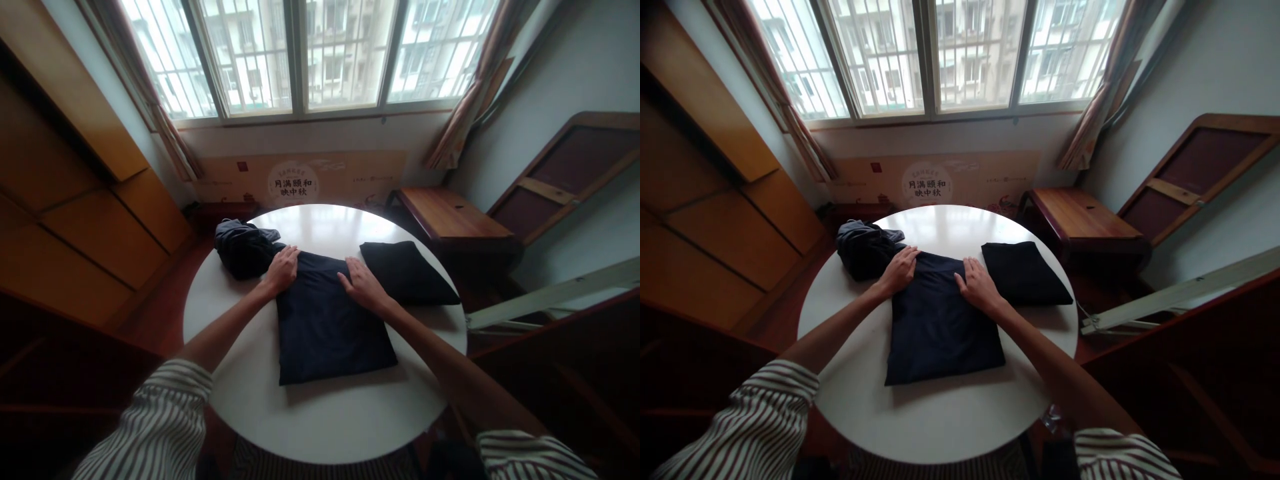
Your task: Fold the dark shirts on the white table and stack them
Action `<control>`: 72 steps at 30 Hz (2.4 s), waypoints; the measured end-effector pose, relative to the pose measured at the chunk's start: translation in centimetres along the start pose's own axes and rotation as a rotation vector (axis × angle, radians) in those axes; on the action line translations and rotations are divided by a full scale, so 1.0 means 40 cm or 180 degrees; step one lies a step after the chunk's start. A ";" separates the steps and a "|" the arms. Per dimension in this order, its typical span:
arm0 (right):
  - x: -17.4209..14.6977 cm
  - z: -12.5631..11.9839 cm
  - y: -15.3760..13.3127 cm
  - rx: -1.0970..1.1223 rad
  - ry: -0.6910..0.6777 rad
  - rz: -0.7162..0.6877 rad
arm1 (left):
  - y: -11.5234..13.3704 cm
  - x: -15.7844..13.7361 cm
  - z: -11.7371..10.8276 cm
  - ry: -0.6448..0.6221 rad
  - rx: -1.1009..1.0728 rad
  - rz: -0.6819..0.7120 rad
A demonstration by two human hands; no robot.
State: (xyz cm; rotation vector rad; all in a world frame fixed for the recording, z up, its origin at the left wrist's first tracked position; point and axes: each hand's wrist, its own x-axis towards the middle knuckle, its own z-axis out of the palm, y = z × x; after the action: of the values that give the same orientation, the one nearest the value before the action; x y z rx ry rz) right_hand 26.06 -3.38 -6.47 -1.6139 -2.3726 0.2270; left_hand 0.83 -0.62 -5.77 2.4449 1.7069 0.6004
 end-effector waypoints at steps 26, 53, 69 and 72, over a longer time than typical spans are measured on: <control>-0.186 -0.099 0.022 0.0283 0.0020 -0.1141 | -0.009 -0.335 -0.061 0.0070 -0.0166 0.0223; -0.402 -0.110 0.051 0.1942 0.0188 -0.1592 | 0.103 -0.524 -0.121 -0.0001 -0.1678 0.0559; 0.047 0.020 0.051 0.3509 0.0375 0.0630 | -0.067 -0.111 -0.016 0.0503 -0.3149 -0.1230; 0.067 0.028 0.054 0.3482 0.0340 0.0580 | -0.086 -0.104 -0.017 0.0675 -0.2591 -0.1143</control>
State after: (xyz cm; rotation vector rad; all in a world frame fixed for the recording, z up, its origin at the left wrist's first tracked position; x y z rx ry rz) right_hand 26.71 -0.07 -7.78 -1.1912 -1.4898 1.1795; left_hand -3.70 -3.28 -7.25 1.5203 1.4850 1.2269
